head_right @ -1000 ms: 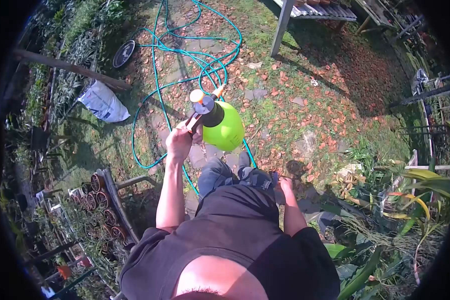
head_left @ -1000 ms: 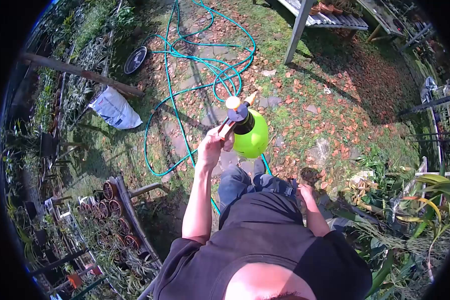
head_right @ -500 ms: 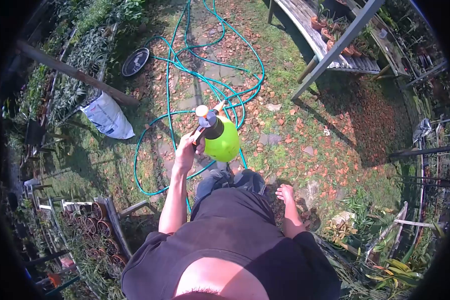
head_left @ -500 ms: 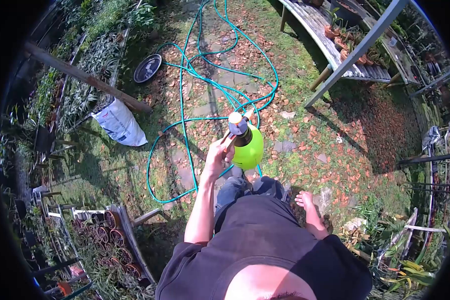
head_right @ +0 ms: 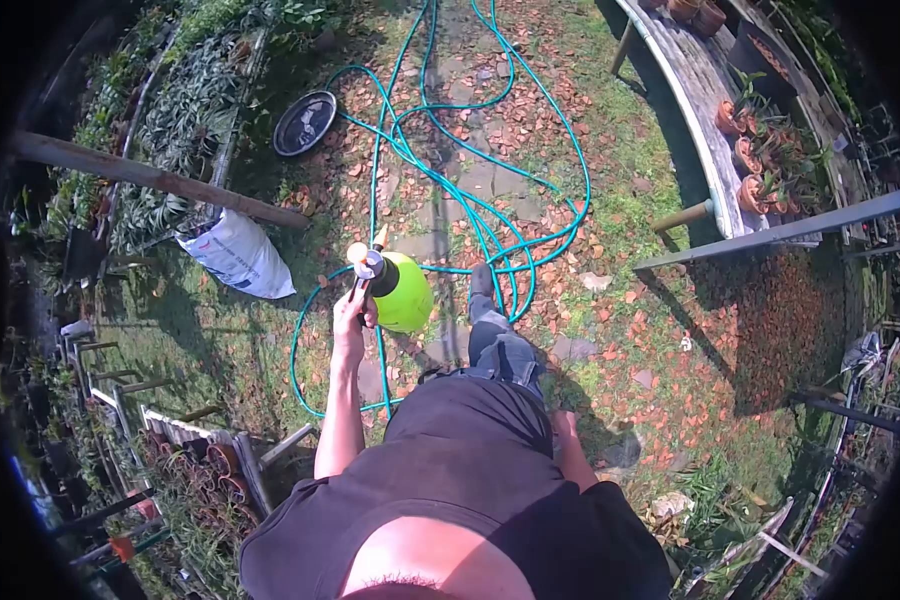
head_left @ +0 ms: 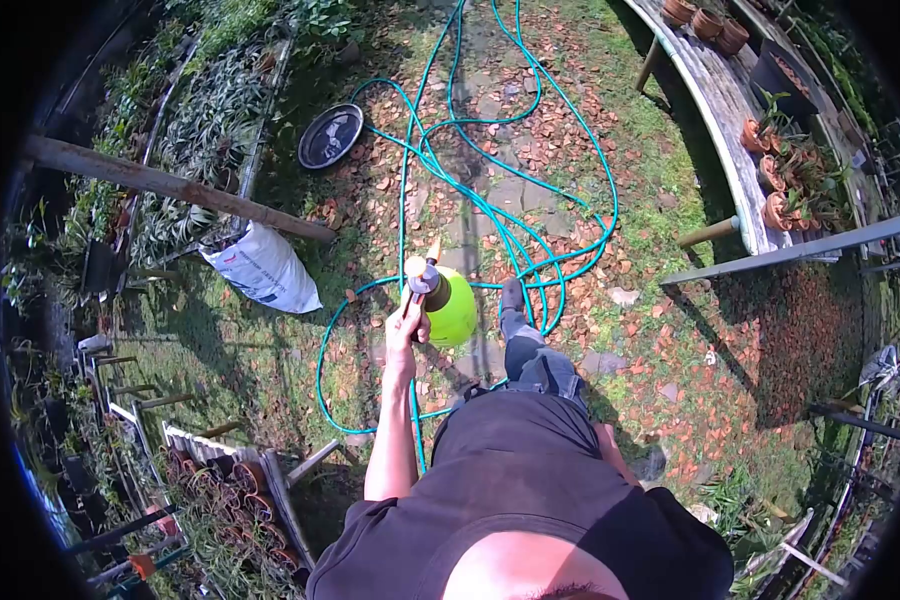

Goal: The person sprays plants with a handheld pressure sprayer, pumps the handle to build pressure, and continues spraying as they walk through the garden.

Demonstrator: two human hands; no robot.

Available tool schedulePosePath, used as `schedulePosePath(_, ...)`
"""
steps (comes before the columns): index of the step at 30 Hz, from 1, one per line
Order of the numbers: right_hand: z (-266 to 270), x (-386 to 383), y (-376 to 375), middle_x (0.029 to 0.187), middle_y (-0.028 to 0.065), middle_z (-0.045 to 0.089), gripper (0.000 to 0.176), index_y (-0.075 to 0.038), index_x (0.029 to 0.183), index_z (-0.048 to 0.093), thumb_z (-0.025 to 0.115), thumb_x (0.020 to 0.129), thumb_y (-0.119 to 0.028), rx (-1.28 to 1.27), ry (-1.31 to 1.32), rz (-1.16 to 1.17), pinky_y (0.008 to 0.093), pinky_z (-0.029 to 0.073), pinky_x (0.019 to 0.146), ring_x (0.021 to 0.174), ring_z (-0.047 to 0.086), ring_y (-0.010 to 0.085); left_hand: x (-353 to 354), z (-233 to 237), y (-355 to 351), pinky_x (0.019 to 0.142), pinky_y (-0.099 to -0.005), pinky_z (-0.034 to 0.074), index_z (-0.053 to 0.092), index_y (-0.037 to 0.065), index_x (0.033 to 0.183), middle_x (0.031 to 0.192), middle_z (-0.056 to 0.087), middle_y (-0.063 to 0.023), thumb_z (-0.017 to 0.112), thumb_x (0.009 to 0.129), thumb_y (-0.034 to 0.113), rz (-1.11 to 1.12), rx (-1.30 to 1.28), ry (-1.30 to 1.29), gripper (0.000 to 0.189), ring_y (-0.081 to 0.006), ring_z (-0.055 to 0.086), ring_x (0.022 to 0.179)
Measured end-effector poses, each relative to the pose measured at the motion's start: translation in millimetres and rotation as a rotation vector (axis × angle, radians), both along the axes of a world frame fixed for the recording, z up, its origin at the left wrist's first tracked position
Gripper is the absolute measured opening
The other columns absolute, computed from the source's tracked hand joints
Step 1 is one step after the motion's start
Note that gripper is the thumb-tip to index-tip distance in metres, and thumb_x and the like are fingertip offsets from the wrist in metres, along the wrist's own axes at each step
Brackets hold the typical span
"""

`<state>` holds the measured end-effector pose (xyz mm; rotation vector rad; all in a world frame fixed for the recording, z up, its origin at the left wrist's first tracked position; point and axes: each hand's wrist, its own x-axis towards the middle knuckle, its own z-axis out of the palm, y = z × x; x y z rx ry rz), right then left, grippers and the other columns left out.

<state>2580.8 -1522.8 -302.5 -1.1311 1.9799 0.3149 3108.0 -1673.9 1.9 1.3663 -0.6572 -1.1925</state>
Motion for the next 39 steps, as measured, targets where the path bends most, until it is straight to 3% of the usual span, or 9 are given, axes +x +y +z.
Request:
schedulePosePath(3, -68.2, 8.0, -116.4, 0.069, 0.0108, 0.066, 0.027, -0.001, 0.077, 0.070, 0.062, 0.086, -0.025, -0.336, -0.119, 0.166, 0.0417, 0.049, 0.057, 0.064, 0.067, 0.0255, 22.2, -0.1, -62.1, 0.055, -0.0241, 0.032, 0.054, 0.008, 0.082, 0.064, 0.045, 0.0028, 0.055, 0.095, 0.042, 0.034, -0.011, -0.040, 0.036, -0.0073, 0.042, 0.059)
schedulePosePath(4, -16.4, 55.1, -190.3, 0.067, 0.0082, 0.064, 0.026, -0.003, 0.077, 0.069, 0.061, 0.087, -0.026, -0.029, -0.226, -0.441, 0.0375, 0.049, 0.055, 0.059, 0.063, 0.0215, 26.6, 6.0, -84.8, 0.057, -0.0243, 0.032, 0.054, 0.008, 0.082, 0.065, 0.047, 0.0024, 0.056, 0.094, 0.042, 0.030, -0.003, -0.062, 0.036, -0.0074, 0.043, 0.059)
schedulePosePath(5, 32.1, 94.9, -257.9, 0.064, 0.0068, 0.063, 0.023, -0.003, 0.083, 0.066, 0.061, 0.089, -0.024, -0.014, -0.418, -0.537, 0.0314, 0.048, 0.053, 0.057, 0.060, 0.0161, 30.4, 6.1, -105.4, 0.058, -0.0244, 0.032, 0.053, 0.008, 0.081, 0.067, 0.048, 0.0021, 0.057, 0.092, 0.043, 0.032, -0.012, -0.056, 0.036, -0.0075, 0.043, 0.060)
schedulePosePath(11, 229.1, 310.8, -531.1, 0.092, 0.0064, 0.069, 0.030, -0.001, 0.110, 0.062, 0.053, 0.101, -0.028, -0.243, -0.997, 0.080, 0.0284, 0.053, 0.067, 0.082, 0.066, 0.0140, 29.1, 21.2, -260.1, 0.064, -0.0248, 0.035, 0.054, 0.007, 0.093, 0.075, 0.050, 0.0016, 0.058, 0.090, 0.037, 0.007, -0.117, -0.050, 0.031, -0.0078, 0.045, 0.068)
schedulePosePath(16, 345.6, 421.0, -639.4, 0.092, 0.0071, 0.071, 0.037, 0.000, 0.103, 0.067, 0.058, 0.098, -0.034, -0.219, -1.100, 0.357, 0.0290, 0.053, 0.070, 0.082, 0.066, 0.0119, 43.5, 6.8, -385.8, 0.074, -0.0264, 0.038, 0.052, 0.003, 0.127, 0.091, 0.051, 0.0022, 0.059, 0.093, 0.030, -0.150, -0.137, 0.049, 0.043, -0.0087, 0.045, 0.081)
schedulePosePath(19, 341.7, 454.2, -710.1, 0.074, -0.0004, 0.062, 0.040, 0.001, 0.094, 0.071, 0.063, 0.095, -0.038, -0.414, -0.908, 0.390, 0.0267, 0.042, 0.058, 0.065, 0.050, 0.0057, 70.2, 4.3, -468.3, 0.091, -0.0267, 0.042, 0.045, 0.001, 0.139, 0.120, 0.056, -0.0049, 0.059, 0.096, 0.029, -0.232, -0.209, 0.084, 0.053, -0.0105, 0.051, 0.104)
schedulePosePath(23, 314.9, 489.6, -798.4, 0.084, 0.0102, 0.072, 0.040, 0.003, 0.097, 0.071, 0.068, 0.091, -0.037, -0.437, -0.938, 0.140, 0.0311, 0.053, 0.072, 0.078, 0.067, 0.0139, 107.7, -2.5, -572.0, 0.104, -0.0336, 0.037, 0.044, 0.003, 0.140, 0.129, 0.051, -0.0076, 0.058, 0.098, 0.031, -0.422, -0.115, 0.132, 0.052, -0.0164, 0.047, 0.119)
schedulePosePath(34, 286.6, 594.5, -1017.4, 0.080, -0.0046, 0.061, 0.018, -0.003, 0.093, 0.067, 0.071, 0.090, -0.020, -0.455, -0.909, 0.055, 0.0236, 0.044, 0.062, 0.073, 0.053, 0.0033, 233.3, 20.6, -820.1, 0.091, -0.0364, 0.047, 0.054, -0.002, 0.127, 0.113, 0.065, -0.0150, 0.050, 0.101, 0.040, -0.743, 0.032, -0.318, 0.049, -0.0201, 0.060, 0.103)
schedulePosePath(39, 240.5, 649.7, -1153.2, 0.080, 0.0040, 0.069, 0.033, -0.001, 0.095, 0.070, 0.077, 0.084, -0.032, -0.388, -0.953, 0.096, 0.0312, 0.049, 0.067, 0.074, 0.060, 0.0097, 289.8, -6.1, -947.9, 0.089, -0.0361, 0.048, 0.062, -0.004, 0.119, 0.106, 0.069, -0.0173, 0.051, 0.101, 0.041, -0.712, 0.182, -0.471, 0.050, -0.0199, 0.063, 0.099)
